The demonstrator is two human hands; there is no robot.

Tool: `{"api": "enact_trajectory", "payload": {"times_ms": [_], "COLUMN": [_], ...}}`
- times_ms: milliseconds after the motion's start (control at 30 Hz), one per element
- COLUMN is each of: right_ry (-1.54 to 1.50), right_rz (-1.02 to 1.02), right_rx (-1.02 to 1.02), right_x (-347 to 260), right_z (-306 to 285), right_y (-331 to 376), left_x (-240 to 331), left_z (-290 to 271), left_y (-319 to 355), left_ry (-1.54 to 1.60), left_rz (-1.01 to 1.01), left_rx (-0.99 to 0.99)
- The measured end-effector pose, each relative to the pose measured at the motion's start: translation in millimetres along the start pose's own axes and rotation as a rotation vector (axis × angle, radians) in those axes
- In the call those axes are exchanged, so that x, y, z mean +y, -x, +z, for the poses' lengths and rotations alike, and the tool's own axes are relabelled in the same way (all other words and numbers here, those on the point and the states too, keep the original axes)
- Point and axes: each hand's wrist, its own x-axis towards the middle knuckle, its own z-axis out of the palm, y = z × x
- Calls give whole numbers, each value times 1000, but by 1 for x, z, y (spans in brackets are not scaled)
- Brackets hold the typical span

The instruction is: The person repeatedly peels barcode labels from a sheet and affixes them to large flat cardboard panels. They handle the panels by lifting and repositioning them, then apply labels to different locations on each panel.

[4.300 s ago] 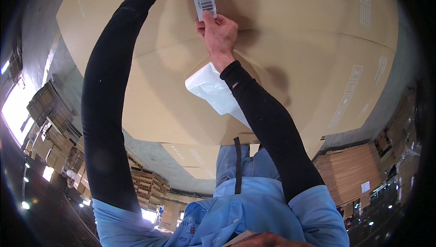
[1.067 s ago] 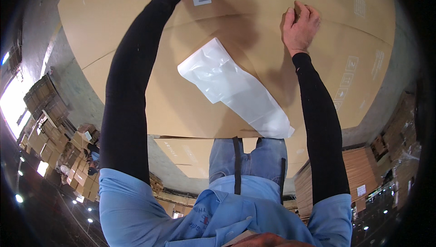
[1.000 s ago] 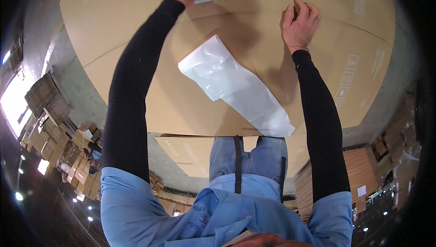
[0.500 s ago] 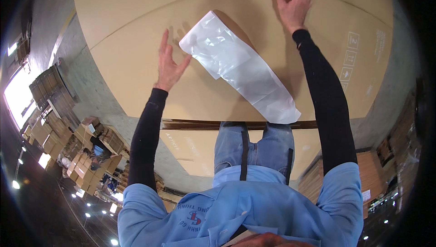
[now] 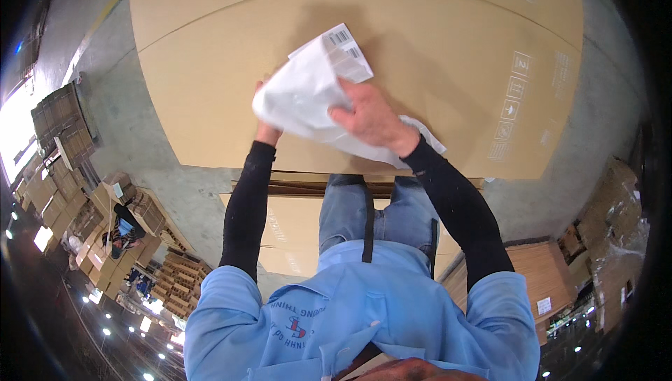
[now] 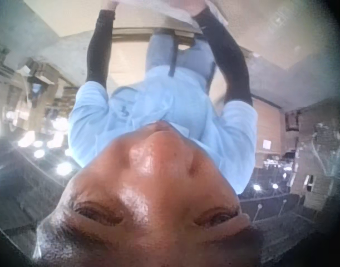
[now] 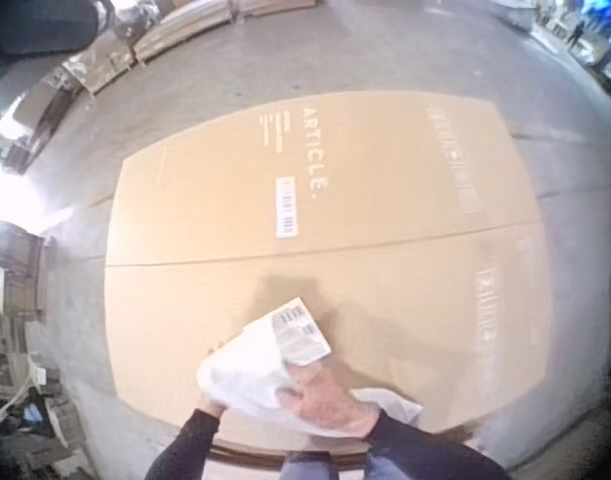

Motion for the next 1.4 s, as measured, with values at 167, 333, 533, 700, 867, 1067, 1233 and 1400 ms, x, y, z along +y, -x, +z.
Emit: {"api": "enact_trajectory", "payload": {"times_ms": [167, 333, 533, 700, 867, 1067, 1233, 1400], "right_ry": [22, -238, -197, -591, -640, -505, -487, -504], "right_rz": [59, 162, 422, 542, 578, 548, 477, 518], "right_rx": [-433, -642, -667, -486, -221, -121, -51, 77], "right_x": [-77, -85, -47, -37, -32, -43, -39, -33], "right_z": [-7, -17, -50, -72, -71, -65, -54, -42], "right_y": [38, 73, 125, 134, 107, 101, 109, 116], "left_x": [34, 10, 9, 10, 20, 26, 19, 11], "left_z": [19, 30, 25, 66, 90, 88, 99, 134], "left_y": [84, 108, 81, 90, 97, 87, 85, 129], "left_ry": [-31, 92, 221, 49, 22, -28, -109, -1034], "left_rz": [-518, -310, -104, 300, 309, 270, 258, 874], "left_rx": [-99, 142, 51, 51, 80, 174, 330, 40]}}
